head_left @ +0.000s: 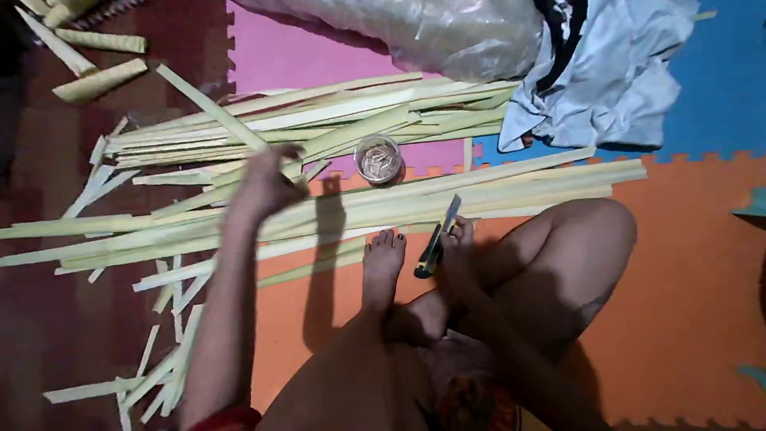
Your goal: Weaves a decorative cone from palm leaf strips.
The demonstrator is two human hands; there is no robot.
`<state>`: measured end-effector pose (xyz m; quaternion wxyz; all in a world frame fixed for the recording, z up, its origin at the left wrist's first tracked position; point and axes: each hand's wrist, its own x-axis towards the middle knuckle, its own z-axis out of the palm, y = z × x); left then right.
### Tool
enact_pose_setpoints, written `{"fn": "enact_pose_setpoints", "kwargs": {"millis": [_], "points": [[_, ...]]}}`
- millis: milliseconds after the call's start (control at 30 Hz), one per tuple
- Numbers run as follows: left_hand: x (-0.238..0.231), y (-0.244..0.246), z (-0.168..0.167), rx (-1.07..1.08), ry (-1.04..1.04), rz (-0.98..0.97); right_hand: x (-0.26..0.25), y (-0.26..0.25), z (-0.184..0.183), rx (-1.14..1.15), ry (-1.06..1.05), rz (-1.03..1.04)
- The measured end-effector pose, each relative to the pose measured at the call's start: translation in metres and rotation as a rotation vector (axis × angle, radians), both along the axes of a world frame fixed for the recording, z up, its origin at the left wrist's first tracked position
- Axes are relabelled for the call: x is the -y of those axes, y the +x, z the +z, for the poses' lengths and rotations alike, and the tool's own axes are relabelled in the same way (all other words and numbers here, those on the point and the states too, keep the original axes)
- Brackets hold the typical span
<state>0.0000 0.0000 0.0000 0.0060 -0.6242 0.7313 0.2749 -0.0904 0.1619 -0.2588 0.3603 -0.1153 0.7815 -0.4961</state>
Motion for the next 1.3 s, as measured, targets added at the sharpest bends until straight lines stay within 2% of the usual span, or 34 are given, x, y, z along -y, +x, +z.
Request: {"fn": "enact_pose_setpoints", "kwargs": {"millis": [100,133,200,300,433,500,567,700,833,867,933,967,1033,1100,1133,1200,1233,1300], "points": [[0.006,0.033,-0.097,0.034,0.376,-0.271,-0.006,0.006,-0.016,-0.025,0.101,0.015],[0.006,0.039,-0.124,0.018,0.396,-0.325,-0.007,0.006,-0.017,-0.041,0.132,0.023],[0.003,0.047,-0.168,-0.032,0.264,-0.416,-0.007,0.004,-0.016,-0.092,0.192,0.067],[0.001,0.050,-0.201,-0.096,0.009,-0.542,-0.006,0.002,-0.013,-0.249,0.282,0.158],[0.005,0.047,-0.211,-0.017,-0.053,-0.655,-0.009,0.006,-0.017,-0.470,0.237,0.136],[0.020,0.057,-0.255,0.016,-0.122,-0.759,-0.010,0.006,-0.016,-0.525,0.196,0.143],[0.029,0.061,-0.277,0.040,-0.112,-0.825,-0.010,0.006,-0.010,-0.506,0.152,0.177],[0.042,0.059,-0.272,0.162,-0.049,-0.969,-0.006,0.009,0.000,-0.345,0.041,0.306],[0.049,0.056,-0.267,0.218,-0.061,-1.001,0.009,0.015,0.019,-0.058,0.038,0.437],[0.046,0.054,-0.259,0.200,-0.091,-0.991,0.015,0.018,0.024,0.016,0.029,0.456],[0.032,0.041,-0.209,0.240,-0.020,-0.974,0.024,0.023,0.031,0.217,-0.010,0.447],[0.027,0.045,-0.197,0.142,-0.079,-0.966,0.028,0.023,0.036,0.378,-0.046,0.407],[0.027,0.074,-0.209,-0.185,-0.345,-1.006,0.035,0.017,0.042,0.716,-0.137,0.265],[0.026,0.105,-0.204,-0.317,-0.525,-1.050,0.036,0.001,0.044,0.889,-0.251,0.032],[0.026,0.126,-0.201,-0.302,-0.582,-1.050,0.032,-0.011,0.042,0.916,-0.344,-0.089],[0.031,0.177,-0.201,-0.171,-0.602,-1.007,0.022,-0.044,0.035,0.841,-0.460,-0.180],[0.034,0.201,-0.200,-0.060,-0.536,-0.954,0.019,-0.062,0.035,0.783,-0.491,-0.214],[0.033,0.229,-0.189,0.257,-0.244,-0.734,0.011,-0.091,0.042,0.604,-0.507,-0.176]]}}
